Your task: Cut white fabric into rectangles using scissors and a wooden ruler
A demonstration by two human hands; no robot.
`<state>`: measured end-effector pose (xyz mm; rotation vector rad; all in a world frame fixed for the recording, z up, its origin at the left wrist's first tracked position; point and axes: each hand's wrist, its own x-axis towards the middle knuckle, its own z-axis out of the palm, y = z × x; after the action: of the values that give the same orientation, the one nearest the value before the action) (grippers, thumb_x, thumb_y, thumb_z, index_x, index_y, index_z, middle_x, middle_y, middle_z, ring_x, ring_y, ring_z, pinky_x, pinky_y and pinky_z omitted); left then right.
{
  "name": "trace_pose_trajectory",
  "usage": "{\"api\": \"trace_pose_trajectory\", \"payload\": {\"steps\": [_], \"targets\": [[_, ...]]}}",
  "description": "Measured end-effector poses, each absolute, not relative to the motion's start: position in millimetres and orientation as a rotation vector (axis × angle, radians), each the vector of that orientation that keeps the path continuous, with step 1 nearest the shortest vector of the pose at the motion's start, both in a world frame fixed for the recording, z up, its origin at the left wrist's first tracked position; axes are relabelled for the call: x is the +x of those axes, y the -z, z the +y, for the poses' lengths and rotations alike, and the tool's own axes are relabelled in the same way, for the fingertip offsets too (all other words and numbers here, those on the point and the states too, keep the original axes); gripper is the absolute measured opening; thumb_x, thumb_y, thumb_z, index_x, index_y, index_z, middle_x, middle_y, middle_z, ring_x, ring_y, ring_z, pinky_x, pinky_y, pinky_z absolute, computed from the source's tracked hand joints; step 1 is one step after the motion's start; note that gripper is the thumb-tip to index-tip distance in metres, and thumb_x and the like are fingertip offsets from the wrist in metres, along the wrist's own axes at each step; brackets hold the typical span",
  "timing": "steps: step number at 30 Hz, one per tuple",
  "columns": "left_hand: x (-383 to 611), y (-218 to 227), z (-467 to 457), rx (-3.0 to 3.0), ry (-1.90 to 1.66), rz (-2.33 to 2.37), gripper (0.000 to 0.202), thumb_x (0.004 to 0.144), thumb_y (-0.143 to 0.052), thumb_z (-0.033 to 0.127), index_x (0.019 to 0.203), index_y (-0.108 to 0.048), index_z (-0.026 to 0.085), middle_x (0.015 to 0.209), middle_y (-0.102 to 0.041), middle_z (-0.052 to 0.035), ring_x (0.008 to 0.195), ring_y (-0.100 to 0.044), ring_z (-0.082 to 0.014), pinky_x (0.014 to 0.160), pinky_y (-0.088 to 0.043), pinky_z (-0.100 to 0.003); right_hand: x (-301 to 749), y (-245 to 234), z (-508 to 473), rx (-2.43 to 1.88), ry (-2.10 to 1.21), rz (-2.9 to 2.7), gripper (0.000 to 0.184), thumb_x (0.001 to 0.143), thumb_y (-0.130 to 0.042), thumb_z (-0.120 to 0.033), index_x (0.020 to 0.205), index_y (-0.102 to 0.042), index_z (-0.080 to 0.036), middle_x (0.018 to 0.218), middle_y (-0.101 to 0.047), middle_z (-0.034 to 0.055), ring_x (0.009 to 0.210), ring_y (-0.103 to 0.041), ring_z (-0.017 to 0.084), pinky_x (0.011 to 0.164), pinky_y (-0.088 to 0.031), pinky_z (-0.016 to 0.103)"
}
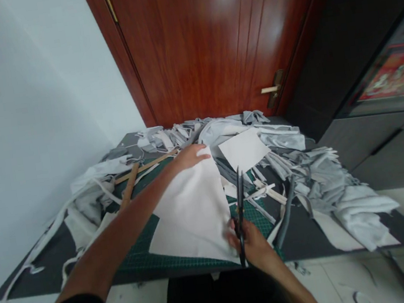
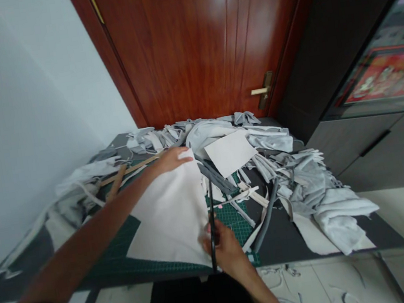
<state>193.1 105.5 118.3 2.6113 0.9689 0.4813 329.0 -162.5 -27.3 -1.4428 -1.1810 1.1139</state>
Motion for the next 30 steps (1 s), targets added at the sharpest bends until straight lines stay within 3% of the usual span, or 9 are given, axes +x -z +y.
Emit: {"api": "trace_pose_trajectory", "payload": {"steps": [3, 6, 10, 13, 16, 21, 24, 28, 30], "targets": [[213.8, -61.4, 102.4, 2.659, -0.469, 1.014, 0.051, 0.094, -0.07, 0.03, 0.139, -0.062, 0.008, 0.139, -0.066, -0.0209, 0.129, -0.058, -0.0333, 0.115, -0.043, -0.047, 334.7, 40.2, -169.8, -1.537, -1.03, -1.202, 0.03, 0.078, -0.07, -0.05, 0.082, -0.057, -0.024, 0.073, -0.063, 0.0014, 0.067, -0.057, 0.02, 0.064, -0.044, 0.032], [210.1, -32.1, 78.2, 2.694, -0.498, 1.039, 0.051, 0.104, -0.055, 0.03, 0.149, -0.053, 0.006, 0.151, -0.054, -0.0261, 0.14, -0.047, -0.0388, 0.12, -0.034, -0.059, 344.8, 41.8, -179.3, -1.622, -1.052, -1.229, 0.037, 0.084, -0.069, -0.059, 0.08, -0.057, -0.024, 0.074, -0.064, 0.0029, 0.068, -0.057, 0.021, 0.064, -0.042, 0.033], [169.5, -11.7, 3.0, 2.745, -0.436, 0.899, 0.041, 0.108, -0.05, 0.033, 0.144, -0.061, 0.016, 0.148, -0.06, -0.0171, 0.142, -0.048, -0.033, 0.121, -0.037, -0.052, 361.5, 33.1, -193.7, -1.586, -1.15, -1.137, 0.056, 0.086, -0.062, -0.08, 0.081, -0.059, -0.023, 0.074, -0.063, 0.0026, 0.073, -0.06, 0.022, 0.068, -0.045, 0.034], [130.7, 7.2, -69.2, 2.861, -0.404, 0.79, 0.058, 0.109, -0.051, 0.047, 0.159, -0.049, 0.019, 0.163, -0.05, -0.0163, 0.152, -0.041, -0.0341, 0.124, -0.035, -0.055, 373.1, 31.7, -202.2, -1.488, -1.373, -1.025, 0.069, 0.087, -0.052, -0.09, 0.076, -0.055, -0.023, 0.067, -0.053, -0.0013, 0.062, -0.049, 0.015, 0.058, -0.039, 0.029], [101.2, 29.9, -120.4, 2.958, -0.387, 0.872, 0.083, 0.103, -0.055, 0.066, 0.169, -0.033, 0.019, 0.172, -0.036, -0.0187, 0.158, -0.034, -0.0389, 0.125, -0.033, -0.059, 380.6, 34.8, -206.5, -1.36, -1.592, -0.82, 0.076, 0.078, -0.055, -0.097, 0.083, -0.058, -0.021, 0.065, -0.048, -0.0033, 0.055, -0.036, 0.011, 0.048, -0.026, 0.024], [76.0, 62.8, -144.9, 2.961, -0.606, 1.257, 0.106, 0.097, -0.054, 0.077, 0.172, -0.021, 0.011, 0.168, -0.04, -0.0265, 0.151, -0.043, -0.0431, 0.118, -0.043, -0.056, 383.6, 33.2, -208.5, -1.186, -1.73, -0.654, 0.081, 0.073, -0.058, -0.1, 0.091, -0.059, -0.021, 0.061, -0.042, -0.0056, 0.053, -0.027, 0.009, 0.047, -0.02, 0.024], [66.9, 73.0, -150.1, 2.982, -0.669, 1.389, 0.099, 0.101, -0.049, 0.073, 0.17, -0.027, 0.006, 0.16, -0.05, -0.0279, 0.142, -0.052, -0.0422, 0.112, -0.047, -0.053, 380.9, 36.4, -213.3, -1.188, -1.76, -0.656, 0.08, 0.076, -0.057, -0.099, 0.091, -0.06, -0.021, 0.062, -0.043, -0.0047, 0.054, -0.029, 0.01, 0.047, -0.021, 0.024], [52.3, 71.8, -159.4, 3.084, -0.617, 1.412, 0.067, 0.109, -0.041, 0.062, 0.155, -0.056, 0.015, 0.146, -0.066, -0.0195, 0.123, -0.066, -0.0339, 0.104, -0.05, -0.045, 372.8, 55.5, -222.9, -1.161, -1.762, -0.626, 0.08, 0.072, -0.056, -0.101, 0.089, -0.056, -0.023, 0.06, -0.044, -0.0061, 0.048, -0.027, 0.007, 0.043, -0.018, 0.022], [43.6, 66.6, -163.4, 3.125, -0.603, 1.418, 0.05, 0.113, -0.041, 0.046, 0.146, -0.066, 0.019, 0.137, -0.072, -0.0157, 0.11, -0.07, -0.0295, 0.095, -0.051, -0.041, 368.9, 64.9, -226.5, -1.142, -1.821, -0.648, 0.086, 0.063, -0.054, -0.107, 0.085, -0.052, -0.024, 0.055, -0.043, -0.0078, 0.041, -0.024, 0.005, 0.039, -0.015, 0.022]]}}
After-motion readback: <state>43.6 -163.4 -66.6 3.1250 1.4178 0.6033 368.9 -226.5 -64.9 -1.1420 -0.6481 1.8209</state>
